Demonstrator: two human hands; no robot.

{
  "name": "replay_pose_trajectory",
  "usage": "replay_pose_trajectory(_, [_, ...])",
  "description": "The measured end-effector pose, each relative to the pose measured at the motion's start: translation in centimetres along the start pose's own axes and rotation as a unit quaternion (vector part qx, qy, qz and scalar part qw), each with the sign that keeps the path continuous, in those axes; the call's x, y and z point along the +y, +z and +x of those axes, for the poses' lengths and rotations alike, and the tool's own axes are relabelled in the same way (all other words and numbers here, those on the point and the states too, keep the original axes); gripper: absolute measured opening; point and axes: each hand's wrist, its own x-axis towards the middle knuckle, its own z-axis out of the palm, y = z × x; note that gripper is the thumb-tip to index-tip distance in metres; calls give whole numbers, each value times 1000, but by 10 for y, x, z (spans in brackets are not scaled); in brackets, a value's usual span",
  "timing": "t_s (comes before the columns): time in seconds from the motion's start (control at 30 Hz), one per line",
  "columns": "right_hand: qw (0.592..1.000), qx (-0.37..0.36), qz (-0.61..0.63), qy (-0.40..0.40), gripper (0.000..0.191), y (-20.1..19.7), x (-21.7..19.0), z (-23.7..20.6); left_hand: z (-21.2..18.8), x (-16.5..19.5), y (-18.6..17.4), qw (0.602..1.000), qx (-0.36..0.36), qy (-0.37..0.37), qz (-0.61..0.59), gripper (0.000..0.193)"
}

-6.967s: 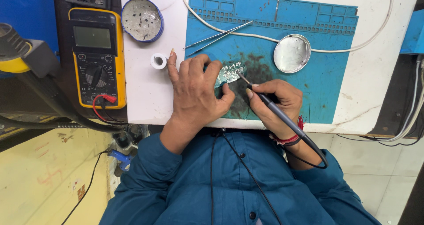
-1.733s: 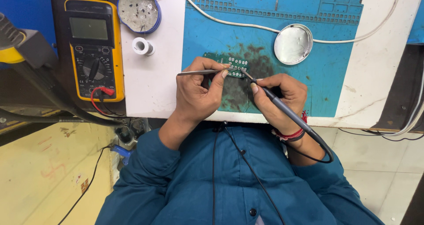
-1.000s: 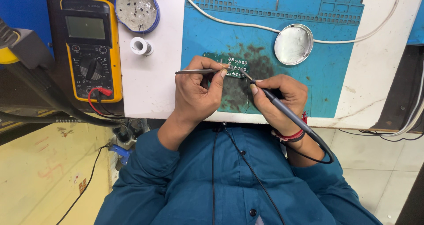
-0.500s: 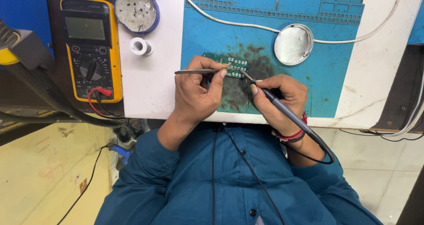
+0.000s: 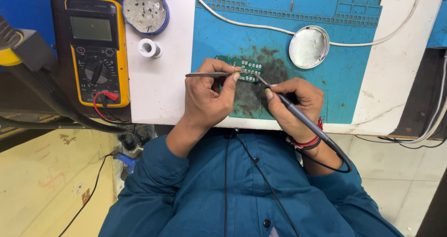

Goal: The person holds a green circuit board on the work mat with one hand and solders its components with a soldering iron held in the other hand, working along the row of parts. They reposition the board, apply solder wire from a spool, and continue soldering different points on the board.

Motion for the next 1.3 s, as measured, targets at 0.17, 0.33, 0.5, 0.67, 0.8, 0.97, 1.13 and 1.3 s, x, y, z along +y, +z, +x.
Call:
replay_pose_trajectory(0.17, [999, 27, -5, -17, 16, 2, -1, -1, -1, -1, 0, 999, 17, 5, -42, 10])
replay_pose_trajectory(0.33, [996, 19, -75, -50, 11, 0, -5, 2, -3, -1, 0, 999, 23, 10, -36, 12])
replay_pose_trajectory(0.5, [997, 10, -60, -40, 9, 2, -6, 5, -1, -2, 1, 1000, 21, 9, -22, 13])
replay_pose_trajectory(0.67, [997, 1, -63, -45, 10, 3, -7, 7, -1, -2, 2, 1000, 20, 4, -13, 14])
replay_pose_trajectory(0.8, [997, -5, -59, -52, 10, 3, -8, 7, -1, -2, 1, 1000, 22, 6, -2, 15])
replay_pose_trajectory(0.97, [997, -13, -56, -54, 10, 3, -8, 9, -1, -2, 2, 1000, 21, 2, -11, 15])
replay_pose_trajectory(1.13, [996, -20, -62, -67, 11, 3, -8, 10, -1, -2, 2, 1000, 20, 2, -12, 16])
replay_pose_trajectory(1.3, [996, -18, -57, -65, 11, 3, -9, 10, -1, -2, 2, 1000, 22, 5, 1, 16])
